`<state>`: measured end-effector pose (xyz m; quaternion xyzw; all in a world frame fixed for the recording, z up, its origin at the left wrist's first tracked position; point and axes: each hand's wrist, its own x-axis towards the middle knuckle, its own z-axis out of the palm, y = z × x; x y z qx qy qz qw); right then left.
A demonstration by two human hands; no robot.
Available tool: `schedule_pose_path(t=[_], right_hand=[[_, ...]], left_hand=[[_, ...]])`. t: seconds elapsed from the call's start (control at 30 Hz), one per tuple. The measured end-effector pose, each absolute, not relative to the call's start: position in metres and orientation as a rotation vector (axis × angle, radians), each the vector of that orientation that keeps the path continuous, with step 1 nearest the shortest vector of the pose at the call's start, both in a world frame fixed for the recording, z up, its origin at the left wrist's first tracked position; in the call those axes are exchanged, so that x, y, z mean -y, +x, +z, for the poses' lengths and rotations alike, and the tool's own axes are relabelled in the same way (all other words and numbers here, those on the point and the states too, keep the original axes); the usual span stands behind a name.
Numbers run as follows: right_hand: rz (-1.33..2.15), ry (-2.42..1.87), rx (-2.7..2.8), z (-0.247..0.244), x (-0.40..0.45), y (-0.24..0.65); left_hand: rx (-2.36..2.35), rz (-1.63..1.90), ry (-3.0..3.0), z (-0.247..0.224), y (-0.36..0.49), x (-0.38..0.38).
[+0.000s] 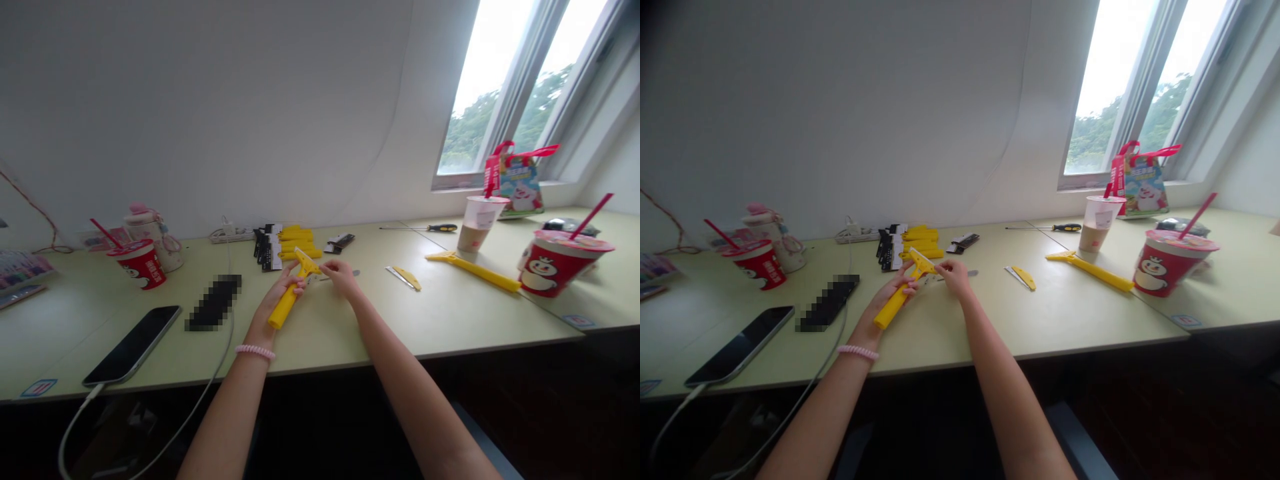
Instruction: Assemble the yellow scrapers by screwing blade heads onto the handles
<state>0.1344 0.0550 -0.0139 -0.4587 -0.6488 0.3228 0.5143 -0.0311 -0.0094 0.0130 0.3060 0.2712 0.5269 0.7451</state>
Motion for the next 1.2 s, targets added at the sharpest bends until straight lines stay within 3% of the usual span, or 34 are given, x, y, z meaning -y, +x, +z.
schedule_pose_path(t=[0.9,0.97,1.13,1.2], right_hand=[[1.142,-0.982,1.423,-0.006,-0.049,0.134],[1.047,-1.080,1.400,-0.007,-0.052,0.138],[0.278,-1.444,1.701,-0.014,-0.059,0.174],[0.148,-1.538,1.879,-0.017,-0.058,0.192]], left_hand=[[-0.485,1.084,0.535,0.013,-0.036,0.010],[-0.469,1.107,0.515,0.013,-0.037,0.010],[-0.471,1.130,0.480,0.011,-0.040,0.009],[-0.467,1.127,0.474,0.012,-0.040,0.009]])
